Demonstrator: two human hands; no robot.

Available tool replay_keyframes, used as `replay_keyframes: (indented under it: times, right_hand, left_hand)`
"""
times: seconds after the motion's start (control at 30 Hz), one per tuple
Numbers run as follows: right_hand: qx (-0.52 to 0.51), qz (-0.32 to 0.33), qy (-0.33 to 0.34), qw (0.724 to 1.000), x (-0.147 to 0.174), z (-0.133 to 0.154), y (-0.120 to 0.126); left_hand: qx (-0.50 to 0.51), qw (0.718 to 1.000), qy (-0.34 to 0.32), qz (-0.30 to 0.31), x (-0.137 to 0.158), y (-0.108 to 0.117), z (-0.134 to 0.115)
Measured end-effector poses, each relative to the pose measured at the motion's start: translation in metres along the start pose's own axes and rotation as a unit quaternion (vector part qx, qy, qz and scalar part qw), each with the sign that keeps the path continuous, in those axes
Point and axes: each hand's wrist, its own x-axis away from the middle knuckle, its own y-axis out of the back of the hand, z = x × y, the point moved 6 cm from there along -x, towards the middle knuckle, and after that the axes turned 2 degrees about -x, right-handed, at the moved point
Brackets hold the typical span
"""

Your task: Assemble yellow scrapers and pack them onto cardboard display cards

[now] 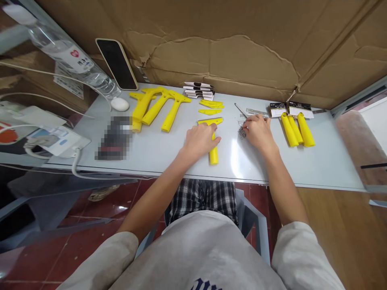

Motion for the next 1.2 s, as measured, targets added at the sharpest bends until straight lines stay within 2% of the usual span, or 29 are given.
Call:
replay_keyframes:
  times: [0.13, 0.23, 0.37, 0.43, 0.53, 0.6, 0.67, 0.77, 0.87, 1.0, 1.07, 1.2]
  right_hand:
    - [0.002, -0.019, 0.018, 1.000, 0.002, 0.002, 0.000]
    - [-0.015, -0.050, 0.035, 0.998, 0.004, 0.002, 0.002]
    - [-0.049, -0.084, 0.060, 0.994, 0.006, 0.007, 0.008]
    - [-0.064, -0.088, 0.065, 0.992, 0.007, 0.011, 0.010]
    - [-0.086, -0.092, 0.070, 0.990, 0.008, 0.016, 0.012]
    - [-0.099, -0.092, 0.077, 0.988, 0.009, 0.019, 0.012]
    - [-0.111, -0.090, 0.085, 0.986, 0.009, 0.023, 0.012]
    - [-0.121, -0.086, 0.099, 0.984, 0.008, 0.028, 0.011]
    - [-0.127, -0.079, 0.108, 0.983, 0.008, 0.033, 0.009]
    - [-0.144, -0.067, 0.114, 0.981, 0.008, 0.038, 0.005]
    - [-0.140, -0.065, 0.115, 0.981, 0.008, 0.039, 0.003]
    - [-0.127, -0.065, 0.115, 0.983, 0.008, 0.038, 0.001]
  left_hand:
    - [0.015, 1.000, -0.012, -0.004, -0.005, -0.005, 0.012]
    - [0.045, 0.998, -0.028, -0.015, -0.003, 0.002, 0.021]
    - [0.167, 0.985, -0.003, -0.031, 0.008, 0.015, 0.040]
    - [0.280, 0.959, 0.028, -0.016, 0.017, 0.016, 0.050]
    - [0.458, 0.887, 0.054, 0.016, 0.031, 0.009, 0.057]
    - [0.531, 0.845, 0.061, 0.031, 0.041, 0.001, 0.056]
    - [0.568, 0.819, 0.073, 0.039, 0.047, -0.009, 0.054]
    - [0.583, 0.806, 0.097, 0.031, 0.052, -0.022, 0.053]
    - [0.553, 0.826, 0.112, -0.005, 0.055, -0.028, 0.055]
    - [0.408, 0.906, 0.089, -0.072, 0.059, -0.018, 0.056]
    - [0.331, 0.935, 0.079, -0.104, 0.060, -0.011, 0.057]
    - [0.267, 0.949, 0.071, -0.150, 0.055, -0.007, 0.059]
